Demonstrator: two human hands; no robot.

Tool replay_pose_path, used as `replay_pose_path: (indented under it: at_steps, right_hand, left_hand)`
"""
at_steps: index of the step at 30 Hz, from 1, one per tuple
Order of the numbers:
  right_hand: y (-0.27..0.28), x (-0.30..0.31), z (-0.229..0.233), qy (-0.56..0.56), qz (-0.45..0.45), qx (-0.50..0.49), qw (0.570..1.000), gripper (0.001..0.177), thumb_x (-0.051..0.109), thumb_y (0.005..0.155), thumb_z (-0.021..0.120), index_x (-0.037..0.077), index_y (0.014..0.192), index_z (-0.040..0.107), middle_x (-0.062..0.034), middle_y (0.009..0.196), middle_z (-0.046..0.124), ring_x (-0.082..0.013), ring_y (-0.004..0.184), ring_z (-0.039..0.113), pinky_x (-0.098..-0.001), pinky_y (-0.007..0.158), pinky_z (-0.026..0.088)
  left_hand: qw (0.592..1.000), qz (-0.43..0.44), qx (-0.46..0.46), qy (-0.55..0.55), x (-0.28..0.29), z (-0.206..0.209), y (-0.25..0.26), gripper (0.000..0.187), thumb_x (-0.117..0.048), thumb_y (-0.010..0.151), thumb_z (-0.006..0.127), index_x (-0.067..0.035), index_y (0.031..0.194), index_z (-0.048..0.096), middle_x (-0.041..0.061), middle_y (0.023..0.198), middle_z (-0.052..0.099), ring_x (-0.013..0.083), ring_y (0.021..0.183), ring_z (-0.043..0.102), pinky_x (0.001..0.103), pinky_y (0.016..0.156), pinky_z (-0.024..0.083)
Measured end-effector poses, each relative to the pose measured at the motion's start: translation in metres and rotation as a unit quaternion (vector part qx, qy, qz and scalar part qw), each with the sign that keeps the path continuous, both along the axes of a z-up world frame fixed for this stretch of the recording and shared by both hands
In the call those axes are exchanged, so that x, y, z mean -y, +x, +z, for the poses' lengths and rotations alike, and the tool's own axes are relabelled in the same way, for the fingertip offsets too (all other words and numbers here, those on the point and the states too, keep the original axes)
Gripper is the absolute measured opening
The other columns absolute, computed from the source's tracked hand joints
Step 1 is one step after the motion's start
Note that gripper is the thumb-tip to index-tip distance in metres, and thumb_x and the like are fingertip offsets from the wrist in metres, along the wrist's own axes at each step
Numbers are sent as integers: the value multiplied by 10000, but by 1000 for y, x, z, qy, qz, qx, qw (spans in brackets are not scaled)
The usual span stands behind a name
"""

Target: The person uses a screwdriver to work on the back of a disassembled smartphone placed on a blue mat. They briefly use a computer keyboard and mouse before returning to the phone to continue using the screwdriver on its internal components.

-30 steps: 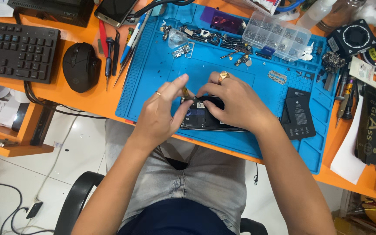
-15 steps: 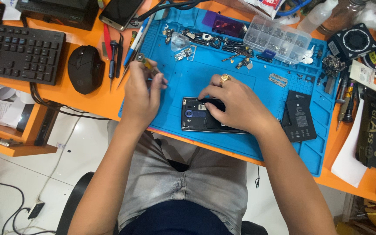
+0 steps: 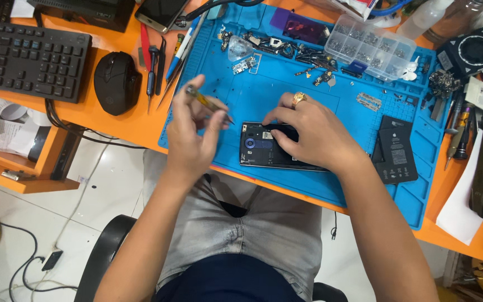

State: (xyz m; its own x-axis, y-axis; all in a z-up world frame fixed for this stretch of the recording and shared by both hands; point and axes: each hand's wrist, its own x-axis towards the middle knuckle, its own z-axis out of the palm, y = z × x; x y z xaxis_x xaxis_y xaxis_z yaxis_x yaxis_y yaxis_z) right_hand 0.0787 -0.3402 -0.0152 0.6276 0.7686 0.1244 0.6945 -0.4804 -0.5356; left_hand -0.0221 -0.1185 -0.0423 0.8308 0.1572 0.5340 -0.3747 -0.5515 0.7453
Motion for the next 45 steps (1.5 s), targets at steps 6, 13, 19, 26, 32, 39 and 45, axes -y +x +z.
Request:
replay_pose_path:
  at_steps: [6, 13, 19, 26, 32, 39, 45]
  right_hand:
    - [1, 0, -2, 2, 3, 2, 1000, 188, 122, 890, 774, 145, 1068, 829, -74, 888, 710, -305, 806, 670, -411, 730, 575]
    - [0, -1, -3, 0, -2, -3, 1000, 203, 119, 883, 771, 148, 1073, 834, -72, 890, 715, -297, 801, 666, -406, 731, 576]
    - [0, -2, 0, -4, -2, -11, 1000, 207, 118, 887, 767, 139, 1083, 830, -82, 890, 719, -300, 803, 672, -403, 740, 580]
    - [0, -1, 5, -6, 8, -15, 1000, 195, 112, 892, 746, 127, 1072, 819, -89, 896, 709, -315, 818, 677, -426, 748, 583]
    - [3, -4, 5, -18, 10, -15, 1000, 205, 146, 881, 753, 134, 1076, 815, -78, 906, 718, -308, 854, 700, -422, 783, 591]
    - [2, -4, 10, -48, 3, -34, 998, 226, 172, 893, 738, 127, 1102, 810, -76, 946, 735, -319, 900, 719, -439, 822, 597]
    - [1, -4, 8, -59, -6, -30, 998, 220, 200, 897, 735, 154, 1098, 812, -52, 943, 743, -298, 901, 723, -417, 824, 607]
  left_hand:
    - [1000, -14, -5, 17, 8, -23, -7, 635, 61, 1082, 582, -6, 1558, 167, 167, 1086, 723, 291, 862, 791, 386, 717, 708]
    - [1000, -14, 0, 6, 8, -22, 1, 611, 51, 1102, 560, -13, 1561, 162, 172, 1103, 696, 296, 881, 789, 393, 740, 708]
    - [999, -19, -20, 20, 10, -20, 4, 592, 46, 1097, 558, -18, 1548, 179, 157, 1092, 698, 288, 853, 785, 393, 717, 703]
    - [995, -63, 14, 71, 7, -10, 4, 515, 47, 1068, 588, -6, 1526, 358, 132, 1160, 740, 319, 973, 764, 444, 831, 659]
    - [981, -86, 96, 145, -5, -21, 24, 522, -26, 948, 787, -32, 1436, 602, 91, 1082, 727, 305, 1004, 698, 443, 922, 613]
    - [979, -81, 91, 165, -2, -5, 22, 440, -85, 1015, 701, -50, 1442, 603, 79, 985, 704, 307, 957, 695, 442, 877, 599]
    - [988, -81, 73, 109, 7, 3, 18, 477, 0, 1003, 658, -31, 1474, 589, 89, 998, 750, 288, 988, 718, 399, 870, 612]
